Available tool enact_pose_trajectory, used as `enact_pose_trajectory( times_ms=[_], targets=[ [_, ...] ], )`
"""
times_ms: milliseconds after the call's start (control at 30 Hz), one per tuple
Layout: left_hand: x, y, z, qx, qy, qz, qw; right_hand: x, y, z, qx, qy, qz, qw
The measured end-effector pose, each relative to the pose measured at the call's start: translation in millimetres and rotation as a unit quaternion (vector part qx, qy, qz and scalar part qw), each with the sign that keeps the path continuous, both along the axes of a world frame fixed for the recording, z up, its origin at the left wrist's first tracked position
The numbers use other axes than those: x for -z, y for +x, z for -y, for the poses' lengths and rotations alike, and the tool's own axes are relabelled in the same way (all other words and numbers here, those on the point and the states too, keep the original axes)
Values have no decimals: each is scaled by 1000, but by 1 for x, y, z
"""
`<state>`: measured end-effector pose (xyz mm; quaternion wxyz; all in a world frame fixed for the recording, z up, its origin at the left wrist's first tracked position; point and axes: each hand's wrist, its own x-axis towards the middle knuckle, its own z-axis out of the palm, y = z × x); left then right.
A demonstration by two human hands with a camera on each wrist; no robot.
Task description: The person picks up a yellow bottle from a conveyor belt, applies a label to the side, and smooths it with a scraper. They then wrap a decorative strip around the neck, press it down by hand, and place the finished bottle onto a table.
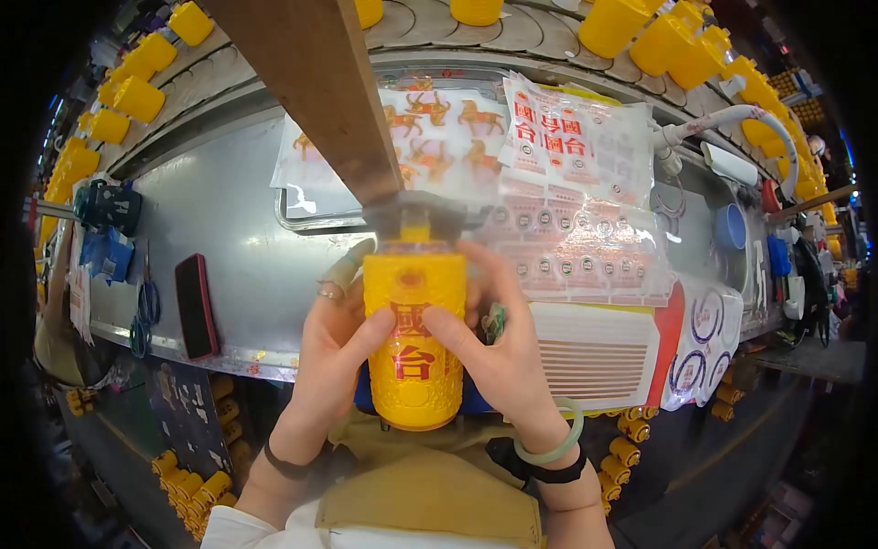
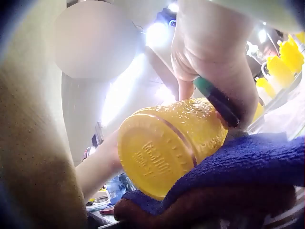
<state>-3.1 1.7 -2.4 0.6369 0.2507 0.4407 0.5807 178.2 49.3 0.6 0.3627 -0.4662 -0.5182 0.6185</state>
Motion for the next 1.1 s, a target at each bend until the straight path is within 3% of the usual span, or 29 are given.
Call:
enact_pose_trajectory(
  times_ms=[933, 1100],
  targets=[
    [-3, 3, 0, -7, 12, -14, 1000, 2, -2, -3, 8, -8, -32, 999],
    [-7, 4, -1, -5, 3, -6, 1000, -14, -3, -20, -18, 47, 62, 997]
  ],
)
